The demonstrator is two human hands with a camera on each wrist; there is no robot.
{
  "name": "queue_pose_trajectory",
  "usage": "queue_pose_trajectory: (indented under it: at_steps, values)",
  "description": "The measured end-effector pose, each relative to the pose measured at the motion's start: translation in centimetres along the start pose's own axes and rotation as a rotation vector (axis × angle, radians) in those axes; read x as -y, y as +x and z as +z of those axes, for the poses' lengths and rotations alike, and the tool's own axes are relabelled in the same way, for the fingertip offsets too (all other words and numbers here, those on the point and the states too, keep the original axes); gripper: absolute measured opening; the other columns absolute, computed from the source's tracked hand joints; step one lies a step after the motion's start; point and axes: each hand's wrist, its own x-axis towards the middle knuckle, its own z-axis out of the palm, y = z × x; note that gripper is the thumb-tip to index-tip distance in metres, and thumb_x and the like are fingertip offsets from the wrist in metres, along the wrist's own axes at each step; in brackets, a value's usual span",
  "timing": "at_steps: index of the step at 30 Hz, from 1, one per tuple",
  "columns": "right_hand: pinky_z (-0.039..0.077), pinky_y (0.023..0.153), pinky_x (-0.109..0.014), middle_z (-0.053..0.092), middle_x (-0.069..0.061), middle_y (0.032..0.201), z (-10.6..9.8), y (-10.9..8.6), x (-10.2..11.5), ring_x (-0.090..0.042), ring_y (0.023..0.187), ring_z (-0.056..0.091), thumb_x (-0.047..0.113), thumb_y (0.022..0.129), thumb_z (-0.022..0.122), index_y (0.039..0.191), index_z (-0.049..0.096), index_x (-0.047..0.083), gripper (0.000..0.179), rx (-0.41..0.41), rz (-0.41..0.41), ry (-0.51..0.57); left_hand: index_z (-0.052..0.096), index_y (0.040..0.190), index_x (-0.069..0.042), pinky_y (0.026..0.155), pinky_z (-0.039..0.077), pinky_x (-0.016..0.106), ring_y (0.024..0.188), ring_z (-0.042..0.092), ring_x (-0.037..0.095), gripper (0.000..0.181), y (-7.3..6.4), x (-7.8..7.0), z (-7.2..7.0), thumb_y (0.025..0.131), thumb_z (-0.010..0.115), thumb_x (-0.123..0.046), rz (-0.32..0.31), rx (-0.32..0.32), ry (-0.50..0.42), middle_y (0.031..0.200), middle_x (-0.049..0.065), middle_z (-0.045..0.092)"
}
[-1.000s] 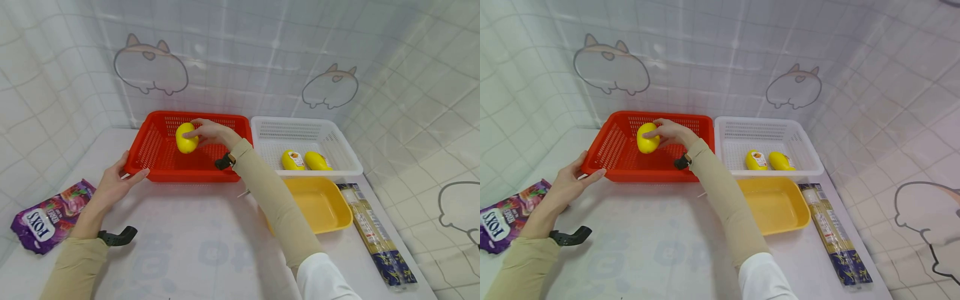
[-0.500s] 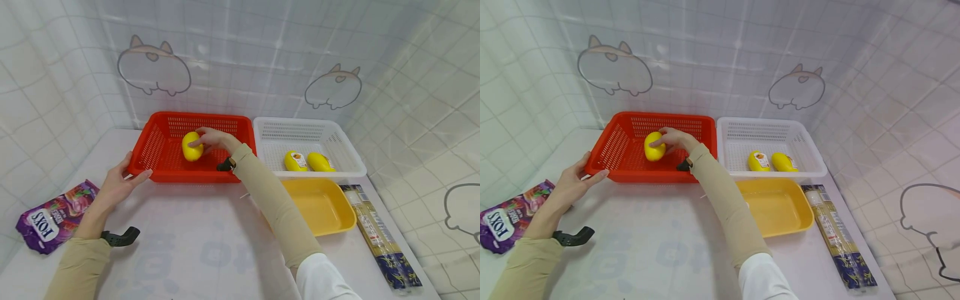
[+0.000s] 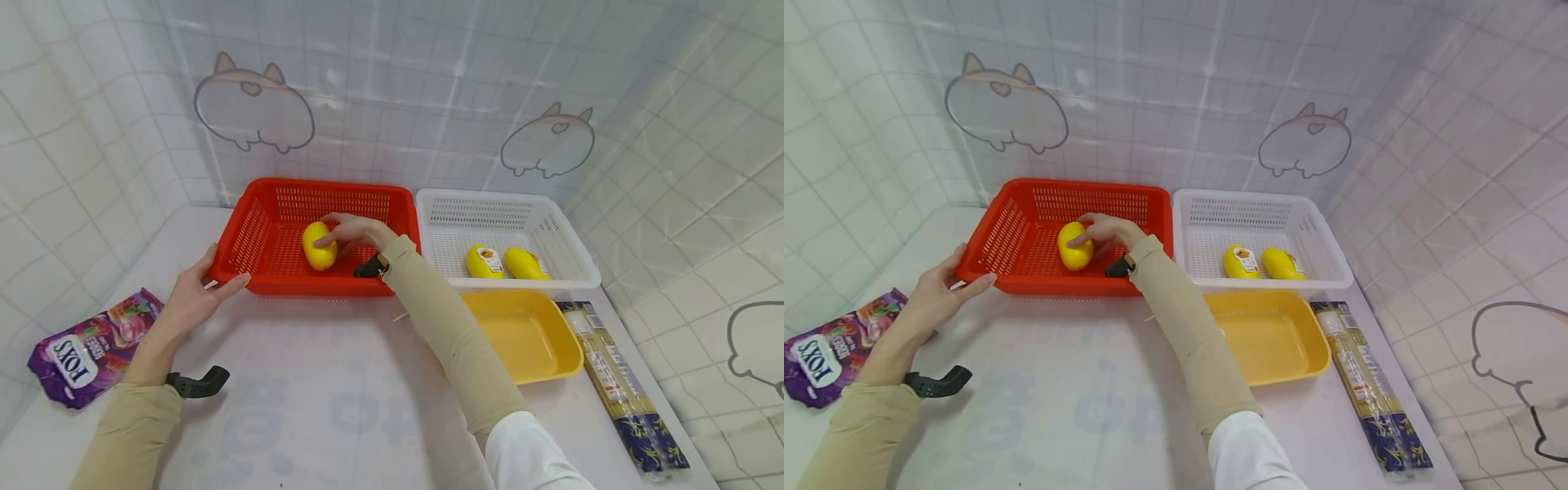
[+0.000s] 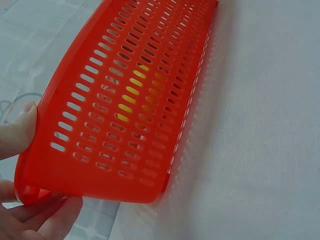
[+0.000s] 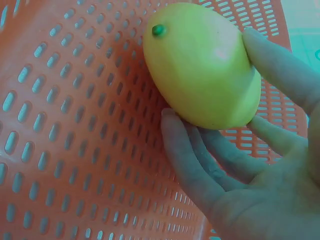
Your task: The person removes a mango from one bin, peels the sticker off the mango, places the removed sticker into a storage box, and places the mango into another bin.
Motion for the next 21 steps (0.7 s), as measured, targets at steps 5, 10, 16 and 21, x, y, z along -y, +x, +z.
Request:
queue_pose_trajectory:
  at_steps: [5,10,16,21]
  values:
    - [0.053,0.101,-0.039,0.042,-0.007,0.147,-0.09,-0.04,-0.02,-0.025,0.113,0.063,0.030,0.089,0.076,0.156,0.031,0.020,0.081,0.007,-0.004,-0.033,-0.006,0.160,-0.015,0.072,0.043,0.000,0.137,0.033,0.048,0.098,0.09,-0.11,-0.05,0.097,0.061,-0.049,0.002,0.002,0.001,0.165,0.023,0.014]
    - [0.054,0.099,-0.036,0.045,-0.007,0.146,-0.09,0.06,-0.04,-0.023,0.107,0.067,0.035,0.089,0.075,0.157,0.030,0.021,0.082,0.011,0.001,-0.070,-0.006,0.160,-0.015,0.072,0.042,0.000,0.137,0.032,0.049,0.098,0.07,-0.14,-0.07,0.096,0.061,-0.049,-0.001,0.003,0.005,0.165,0.024,0.013]
    - [0.055,0.099,-0.038,0.046,-0.009,0.144,0.13,0.43,-0.07,-0.026,0.108,0.068,0.031,0.092,0.073,0.157,0.029,0.019,0.080,0.073,-0.006,-0.047,-0.007,0.160,-0.014,0.072,0.043,0.000,0.138,0.031,0.049,0.100,-0.04,-0.14,0.06,0.096,0.061,-0.050,-0.017,0.000,0.000,0.166,0.023,0.011]
    - [0.055,0.099,-0.039,0.045,-0.010,0.146,0.33,0.51,-0.17,-0.027,0.109,0.068,0.026,0.092,0.073,0.157,0.029,0.017,0.079,0.117,-0.010,-0.013,-0.006,0.160,-0.015,0.072,0.043,0.000,0.139,0.031,0.050,0.100,-0.02,-0.09,0.18,0.095,0.061,-0.051,-0.024,-0.001,0.006,0.166,0.023,0.010]
